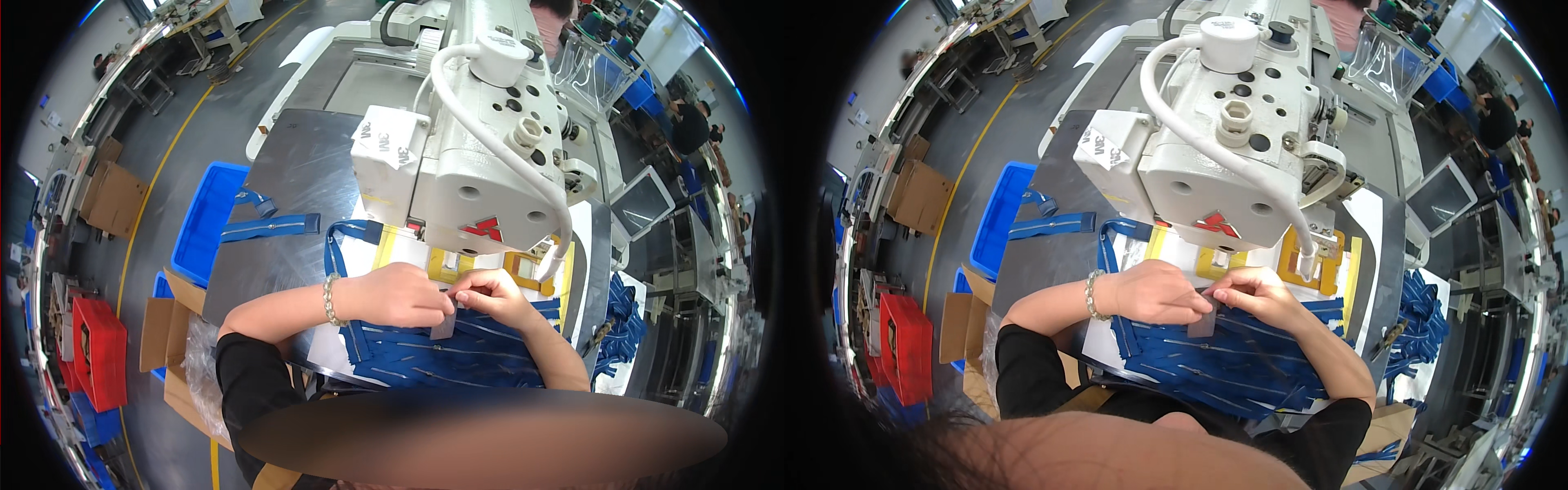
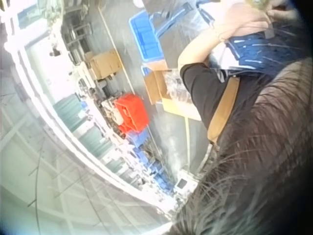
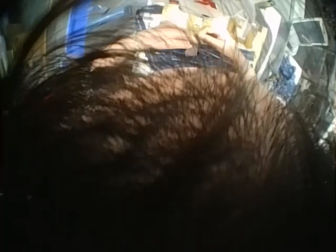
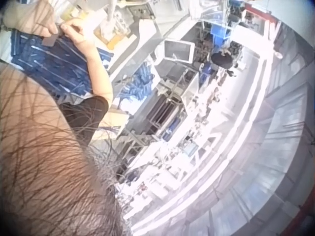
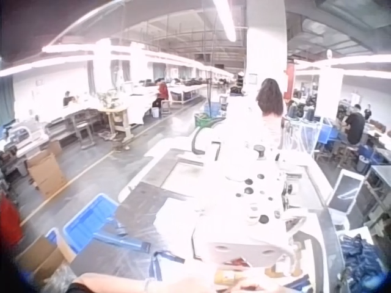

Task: The recorder uses an industrial sewing machine to sew together blue strips of material.

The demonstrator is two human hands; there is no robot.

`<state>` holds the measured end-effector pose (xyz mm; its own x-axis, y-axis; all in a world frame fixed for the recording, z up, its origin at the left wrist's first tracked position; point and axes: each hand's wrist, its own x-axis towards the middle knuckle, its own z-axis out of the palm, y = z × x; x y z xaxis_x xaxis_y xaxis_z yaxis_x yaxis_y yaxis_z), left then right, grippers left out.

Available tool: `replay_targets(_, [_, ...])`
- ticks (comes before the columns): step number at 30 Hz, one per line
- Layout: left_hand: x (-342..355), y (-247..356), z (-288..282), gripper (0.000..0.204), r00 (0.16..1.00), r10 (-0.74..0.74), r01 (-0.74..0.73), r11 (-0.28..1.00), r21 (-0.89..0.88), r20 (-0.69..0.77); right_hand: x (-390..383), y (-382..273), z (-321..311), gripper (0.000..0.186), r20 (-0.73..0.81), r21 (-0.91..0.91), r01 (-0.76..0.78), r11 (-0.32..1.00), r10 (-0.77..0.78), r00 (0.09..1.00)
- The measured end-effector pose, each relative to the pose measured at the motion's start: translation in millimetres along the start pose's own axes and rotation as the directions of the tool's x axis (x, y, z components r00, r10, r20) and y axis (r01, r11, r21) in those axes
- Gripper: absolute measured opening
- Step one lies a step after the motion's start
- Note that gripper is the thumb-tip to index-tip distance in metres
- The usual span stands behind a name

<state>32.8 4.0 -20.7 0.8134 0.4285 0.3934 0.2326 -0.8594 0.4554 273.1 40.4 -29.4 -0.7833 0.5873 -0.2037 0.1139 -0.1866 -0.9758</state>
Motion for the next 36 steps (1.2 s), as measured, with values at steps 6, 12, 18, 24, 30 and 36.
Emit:
replay_targets(6, [4, -10, 10, 0.017, 0.915, 0.343, -0.268, 0.911, 0.313, -0.213, 0, 10, -6, 0.013, 0.048, 0.118, 0.011, 0.993, -0.017, 0.999])
replay_targets(12, [-3, -14, 15, 0.029, 0.952, 0.199, -0.1, 0.921, 0.377, -0.234, 3, 29, -10, 0.01, -0.087, 0.232, 0.039, 0.972, -0.019, 0.996])
replay_targets(18, [-3, -20, 26, 0.023, 0.946, -0.143, 0.153, 0.988, 0.011, -0.291, 5, 34, -1, 0.01, -0.253, 0.186, 0.146, 0.972, -0.097, 0.963])
replay_targets(24, [-1, -17, 33, 0.02, 0.847, -0.402, 0.235, 0.87, -0.433, -0.349, 3, 34, 6, 0.009, -0.287, 0.068, 0.205, 0.976, -0.177, 0.941])
replay_targets(30, [1, -10, 33, 0.01, 0.734, -0.491, 0.233, 0.831, -0.505, -0.469, -4, 29, 16, 0.017, -0.247, 0.134, 0.234, 0.963, -0.196, 0.949])
replay_targets(36, [-1, -12, 38, 0.013, 0.712, -0.537, 0.261, 0.801, -0.539, -0.453, -3, 27, 22, 0.026, -0.248, -0.033, 0.222, 0.975, -0.223, 0.943])
